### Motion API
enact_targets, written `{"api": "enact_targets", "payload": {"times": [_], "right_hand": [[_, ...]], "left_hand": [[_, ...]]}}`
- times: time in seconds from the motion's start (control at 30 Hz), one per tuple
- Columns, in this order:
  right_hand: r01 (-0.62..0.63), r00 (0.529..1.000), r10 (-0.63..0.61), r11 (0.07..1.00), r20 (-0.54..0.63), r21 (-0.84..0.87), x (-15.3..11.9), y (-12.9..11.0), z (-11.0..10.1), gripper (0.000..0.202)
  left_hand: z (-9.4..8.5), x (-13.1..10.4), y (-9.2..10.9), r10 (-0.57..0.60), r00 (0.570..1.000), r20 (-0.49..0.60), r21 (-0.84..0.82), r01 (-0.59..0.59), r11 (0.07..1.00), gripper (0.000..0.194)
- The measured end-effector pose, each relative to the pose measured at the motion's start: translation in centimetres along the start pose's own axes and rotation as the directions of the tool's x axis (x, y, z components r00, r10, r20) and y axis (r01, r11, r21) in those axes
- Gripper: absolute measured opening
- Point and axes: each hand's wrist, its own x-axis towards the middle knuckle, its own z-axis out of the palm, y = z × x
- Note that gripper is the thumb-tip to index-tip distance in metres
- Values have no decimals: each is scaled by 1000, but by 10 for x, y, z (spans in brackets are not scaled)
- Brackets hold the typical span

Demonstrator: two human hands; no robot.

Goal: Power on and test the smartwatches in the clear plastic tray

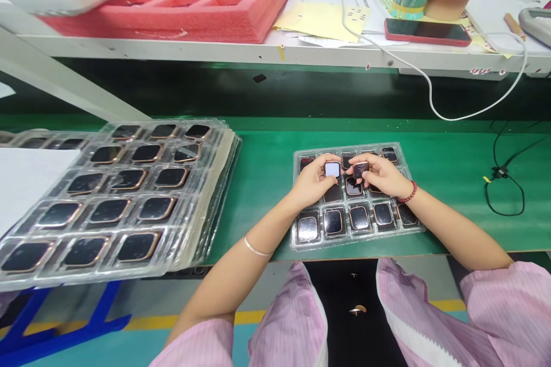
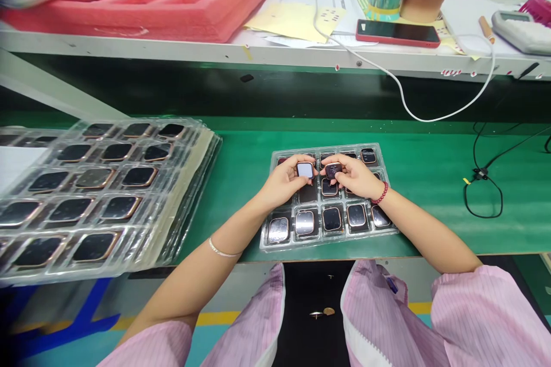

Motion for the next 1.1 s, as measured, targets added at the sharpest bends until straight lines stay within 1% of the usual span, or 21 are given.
{"api": "enact_targets", "payload": {"times": [0.1,0.2,0.4,0.57,0.7,0.77,0.93,1.1], "right_hand": [[23,1000,-23,1000,11,-8,0,-2,0,44],[15,1000,-15,1000,13,-5,0,-2,0,47],[-15,1000,15,1000,8,-4,0,-1,0,39],[-14,1000,14,1000,11,15,-1,-2,0,46],[-35,999,35,997,-4,69,0,-4,0,38],[-45,999,47,993,-11,105,1,-4,-1,36],[-53,999,52,982,13,184,3,-2,-4,46],[-58,998,56,981,15,186,2,-1,-5,50]], "left_hand": [[-1,0,0,9,1000,3,18,-9,1000,48],[-1,0,-1,10,1000,3,30,-10,1000,49],[-2,0,-2,1,1000,13,33,-1,999,50],[-2,0,-5,12,1000,9,47,-12,999,49],[-2,0,-4,11,1000,11,30,-12,999,49],[-3,0,-4,2,1000,18,13,-2,1000,51],[-5,0,-3,-24,999,25,-10,25,1000,62],[-5,0,0,-26,999,27,-32,27,999,69]]}}
